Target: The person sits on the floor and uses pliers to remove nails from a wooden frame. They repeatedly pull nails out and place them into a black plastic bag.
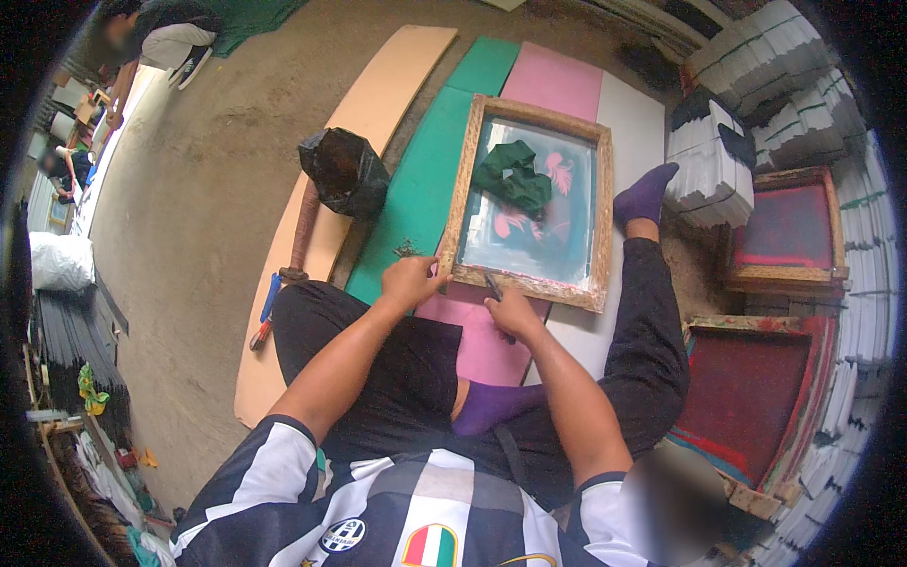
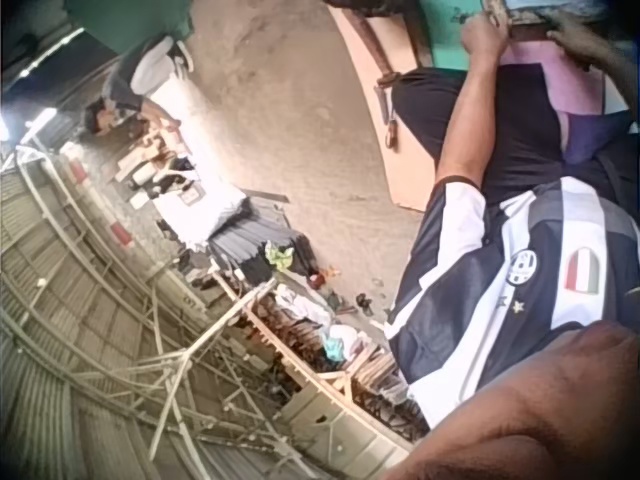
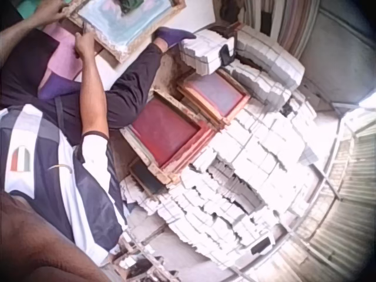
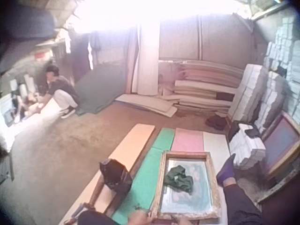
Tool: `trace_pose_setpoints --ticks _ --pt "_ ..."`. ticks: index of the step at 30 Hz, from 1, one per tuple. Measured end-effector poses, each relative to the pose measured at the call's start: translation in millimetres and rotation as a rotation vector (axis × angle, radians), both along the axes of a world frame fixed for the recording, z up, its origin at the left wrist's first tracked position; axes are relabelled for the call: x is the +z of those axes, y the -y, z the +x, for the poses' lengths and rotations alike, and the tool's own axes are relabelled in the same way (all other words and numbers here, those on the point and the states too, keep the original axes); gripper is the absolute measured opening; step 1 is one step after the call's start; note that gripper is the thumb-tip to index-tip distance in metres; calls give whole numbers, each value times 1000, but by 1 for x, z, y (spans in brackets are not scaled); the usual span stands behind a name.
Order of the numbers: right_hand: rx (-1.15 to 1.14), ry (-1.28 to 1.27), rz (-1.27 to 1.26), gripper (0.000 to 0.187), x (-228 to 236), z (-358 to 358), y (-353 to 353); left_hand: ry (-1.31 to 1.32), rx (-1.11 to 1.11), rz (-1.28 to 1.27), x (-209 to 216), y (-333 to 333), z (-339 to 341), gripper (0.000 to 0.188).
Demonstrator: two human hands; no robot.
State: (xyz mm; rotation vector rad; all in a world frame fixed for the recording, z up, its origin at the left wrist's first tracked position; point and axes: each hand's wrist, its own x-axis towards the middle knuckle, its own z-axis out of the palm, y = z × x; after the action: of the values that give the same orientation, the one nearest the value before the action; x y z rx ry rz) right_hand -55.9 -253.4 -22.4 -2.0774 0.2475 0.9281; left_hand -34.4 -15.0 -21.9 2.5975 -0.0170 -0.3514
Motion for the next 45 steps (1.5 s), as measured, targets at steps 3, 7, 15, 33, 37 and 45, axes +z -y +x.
trace_pose_setpoints --ticks 3,7,15,33,37,45 --pt "-77 25 -88 39 -3 -8 -11 -62 -15 6 1 2 1 48" --pt "-49 62 -162 38 -17 -13 -10 -86 -15 29 -1 4 1 50" --pt "-97 301 -299 37 -23 -34 -23 -76 12 22 3 8 0 50" --pt "67 99 248 21 -10 -41 -28 714 -521 -63 -6 -8 -13 9" --pt "-108 -231 478 35 -13 -30 -15 650 -396 -16 -13 -12 -7 6" --pt "-254 -445 502 35 -17 -2 18 95 104 261 -19 -47 8 20"
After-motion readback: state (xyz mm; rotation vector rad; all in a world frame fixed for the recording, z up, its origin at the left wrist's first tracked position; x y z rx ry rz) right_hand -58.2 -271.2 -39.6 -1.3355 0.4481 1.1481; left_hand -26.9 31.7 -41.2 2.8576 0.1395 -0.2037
